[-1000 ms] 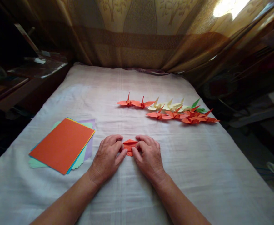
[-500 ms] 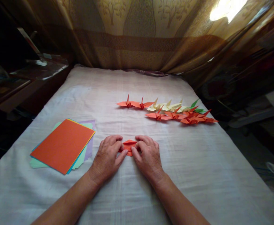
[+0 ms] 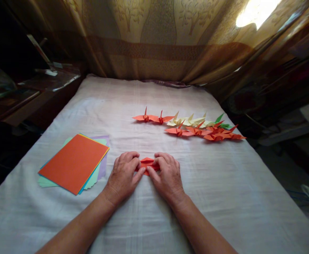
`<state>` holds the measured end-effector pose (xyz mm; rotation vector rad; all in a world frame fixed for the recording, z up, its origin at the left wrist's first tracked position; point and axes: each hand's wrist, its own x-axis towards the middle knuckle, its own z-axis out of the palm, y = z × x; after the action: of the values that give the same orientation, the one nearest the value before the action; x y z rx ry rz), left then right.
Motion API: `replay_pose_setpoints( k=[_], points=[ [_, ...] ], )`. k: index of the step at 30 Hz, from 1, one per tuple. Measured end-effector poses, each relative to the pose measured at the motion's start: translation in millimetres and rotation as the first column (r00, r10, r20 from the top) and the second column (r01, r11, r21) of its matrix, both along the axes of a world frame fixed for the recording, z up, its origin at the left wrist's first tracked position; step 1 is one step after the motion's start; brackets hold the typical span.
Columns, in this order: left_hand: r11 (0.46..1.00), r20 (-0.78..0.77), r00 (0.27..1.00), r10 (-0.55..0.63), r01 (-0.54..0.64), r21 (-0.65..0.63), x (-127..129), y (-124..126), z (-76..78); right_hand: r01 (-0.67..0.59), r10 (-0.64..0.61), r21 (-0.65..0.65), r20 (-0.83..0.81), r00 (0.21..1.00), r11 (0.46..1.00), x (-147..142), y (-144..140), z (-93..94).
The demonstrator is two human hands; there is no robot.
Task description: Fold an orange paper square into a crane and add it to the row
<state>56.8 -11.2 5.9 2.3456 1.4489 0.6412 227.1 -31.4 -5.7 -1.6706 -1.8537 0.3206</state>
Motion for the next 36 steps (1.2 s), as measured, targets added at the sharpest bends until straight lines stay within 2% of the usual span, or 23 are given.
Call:
replay_pose_setpoints(
  k=[6, 14, 18, 25, 31, 36],
  points=[
    [1.0, 0.017, 1.0, 0.009, -0.008, -0.027, -1, 0, 0.7, -0.033, 0.029, -0.043, -0.096, 0.995, 0.999, 8, 3, 0.4],
    [1.0, 0.088, 0.996, 0.004, -0.004, -0.003, -6, 2, -6.7, -0.227, 0.212, -0.079, -0.164, 0.963, 0.971, 32, 13, 6.2],
    [0.998, 0.11, 0.993, -0.038, 0.031, 0.06, -9, 1, -10.6, -0.237, 0.233, -0.027, -0.107, 0.967, 0.971, 33, 13, 1.8],
    [0.98, 0.002, 0.995, -0.097, 0.095, 0.175, -8, -3, -7.1, -0.264, 0.259, 0.054, 0.089, 0.962, 0.963, 34, 10, -9.3],
    [0.965, -0.099, 0.989, -0.108, 0.128, 0.231, -6, -5, -4.0, -0.258, 0.25, 0.066, 0.114, 0.962, 0.964, 33, 9, -6.8],
    [0.964, -0.122, 0.987, -0.109, 0.135, 0.231, -2, -6, 1.3, -0.228, 0.222, 0.058, 0.087, 0.971, 0.972, 26, 8, -1.7]
  ],
)
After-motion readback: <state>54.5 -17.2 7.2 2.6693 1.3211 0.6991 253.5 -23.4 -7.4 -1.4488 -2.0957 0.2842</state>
